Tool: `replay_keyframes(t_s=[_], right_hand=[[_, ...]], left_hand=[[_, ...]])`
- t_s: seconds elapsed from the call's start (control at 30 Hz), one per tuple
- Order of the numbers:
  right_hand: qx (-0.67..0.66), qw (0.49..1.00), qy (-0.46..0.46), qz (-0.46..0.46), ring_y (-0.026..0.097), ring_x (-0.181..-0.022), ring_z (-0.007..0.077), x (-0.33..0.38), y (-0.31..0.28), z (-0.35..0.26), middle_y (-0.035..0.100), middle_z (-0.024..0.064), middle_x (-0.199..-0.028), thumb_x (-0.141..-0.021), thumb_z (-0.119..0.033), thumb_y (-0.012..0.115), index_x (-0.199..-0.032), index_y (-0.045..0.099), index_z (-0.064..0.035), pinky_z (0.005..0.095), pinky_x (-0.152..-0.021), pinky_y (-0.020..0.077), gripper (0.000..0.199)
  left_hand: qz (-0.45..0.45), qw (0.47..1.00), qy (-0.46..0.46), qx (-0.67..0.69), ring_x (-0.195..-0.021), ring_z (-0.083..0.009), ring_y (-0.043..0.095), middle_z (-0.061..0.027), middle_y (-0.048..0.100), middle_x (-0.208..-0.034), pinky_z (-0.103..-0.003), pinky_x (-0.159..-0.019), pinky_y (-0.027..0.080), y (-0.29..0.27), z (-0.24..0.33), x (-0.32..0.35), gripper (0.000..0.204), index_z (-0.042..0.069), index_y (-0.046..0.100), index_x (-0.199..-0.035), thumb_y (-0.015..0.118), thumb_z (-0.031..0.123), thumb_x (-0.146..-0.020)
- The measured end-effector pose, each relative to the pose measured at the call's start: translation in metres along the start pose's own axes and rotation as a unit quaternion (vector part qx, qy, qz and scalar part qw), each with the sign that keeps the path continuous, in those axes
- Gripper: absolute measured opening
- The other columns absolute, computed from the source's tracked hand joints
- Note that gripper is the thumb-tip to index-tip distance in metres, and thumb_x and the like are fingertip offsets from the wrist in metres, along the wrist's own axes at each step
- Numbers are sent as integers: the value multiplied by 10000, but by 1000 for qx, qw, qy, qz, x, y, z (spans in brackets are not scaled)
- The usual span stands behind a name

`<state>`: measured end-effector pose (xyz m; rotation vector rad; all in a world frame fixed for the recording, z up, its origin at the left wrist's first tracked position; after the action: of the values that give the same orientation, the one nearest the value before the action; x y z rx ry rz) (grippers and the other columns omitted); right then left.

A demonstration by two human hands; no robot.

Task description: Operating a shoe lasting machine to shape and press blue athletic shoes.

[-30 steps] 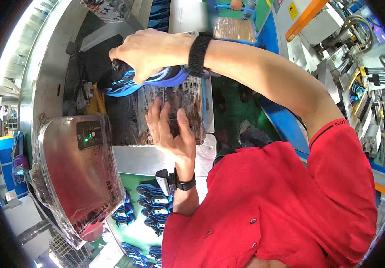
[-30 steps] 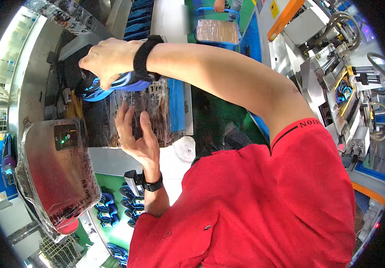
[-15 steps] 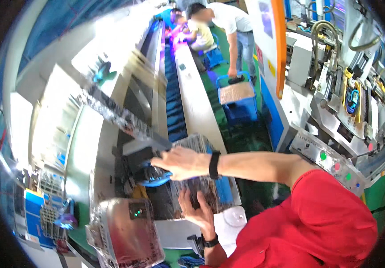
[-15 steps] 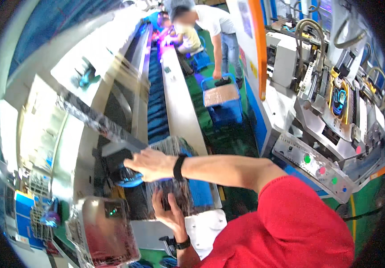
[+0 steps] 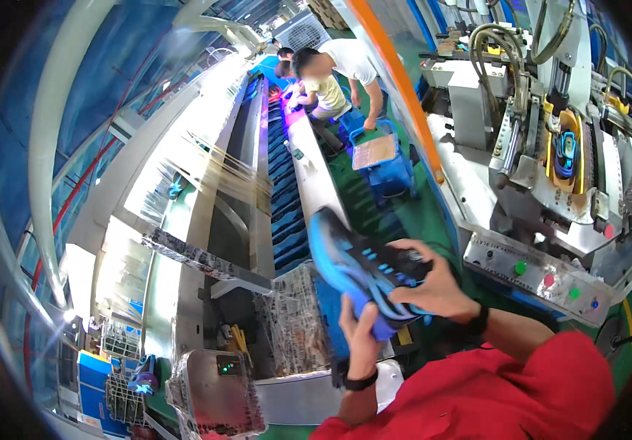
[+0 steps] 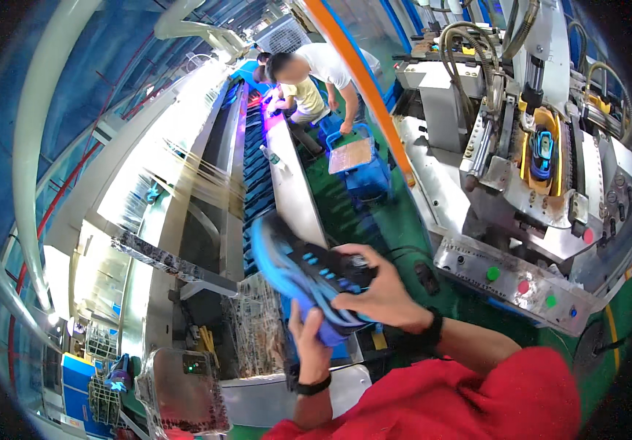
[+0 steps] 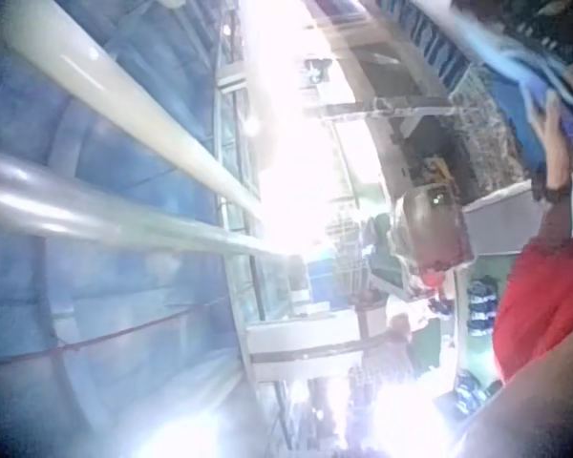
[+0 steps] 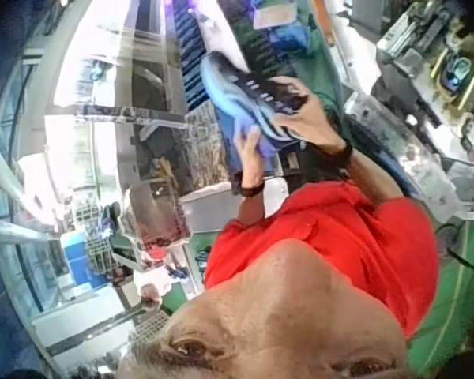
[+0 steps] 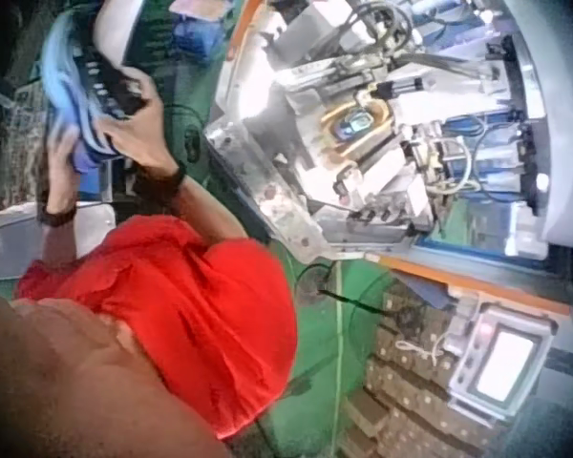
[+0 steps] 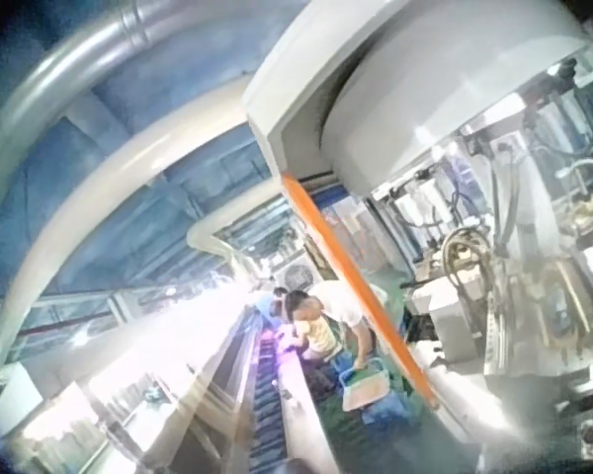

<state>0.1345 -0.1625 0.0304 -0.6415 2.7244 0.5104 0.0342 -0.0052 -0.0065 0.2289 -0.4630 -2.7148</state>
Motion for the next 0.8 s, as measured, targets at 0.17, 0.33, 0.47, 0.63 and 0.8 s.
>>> replay_keyframes(t_s=[0.17,0.33,0.47,0.63,0.8], right_hand=[[44,986,32,160,574,-1146,150,57,-157,-32,620,76,-1224,-644,-91,827,-1352,533,-4,304,-1039,439,771],[91,924,30,371,584,-1017,107,146,-295,-62,648,22,-1125,-680,-2,789,-1323,575,-19,261,-946,473,677],[150,860,-10,488,589,-978,105,204,-380,-102,642,32,-1109,-683,-21,788,-1297,583,11,270,-902,490,648],[203,767,-61,605,611,-995,126,262,-434,-154,651,65,-1143,-708,-102,815,-1332,560,9,278,-900,499,683],[282,680,-36,676,610,-996,133,308,-439,-185,648,54,-1153,-740,-74,798,-1357,552,-2,271,-915,488,668]], left_hand=[[-161,980,-114,-29,-1164,-155,552,-91,593,-1319,-310,-1021,431,151,-67,-5,557,-41,463,-1441,654,175,-964],[-326,916,-218,-83,-1240,-174,536,-120,570,-1378,-320,-1080,402,279,-156,-11,652,-80,391,-1494,622,300,-1017],[-353,911,-168,-132,-1154,-165,598,-117,643,-1270,-307,-1014,461,375,-222,-53,600,-111,511,-1377,697,291,-973],[-339,912,-18,-229,-875,-145,665,-92,727,-960,-302,-789,524,505,-317,-125,425,-91,680,-1092,751,288,-913],[-314,864,85,-384,-880,-424,679,-243,714,-965,-455,-839,525,595,-412,-170,543,-62,649,-1132,760,370,-824]])
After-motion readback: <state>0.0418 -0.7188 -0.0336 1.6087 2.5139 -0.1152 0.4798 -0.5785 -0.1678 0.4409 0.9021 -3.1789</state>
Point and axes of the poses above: each hand's wrist, its own x-axis away from the middle knuckle, its own y-axis out of the palm, z = x × y, the point moved 6 cm from there along -x, towards the middle knuckle
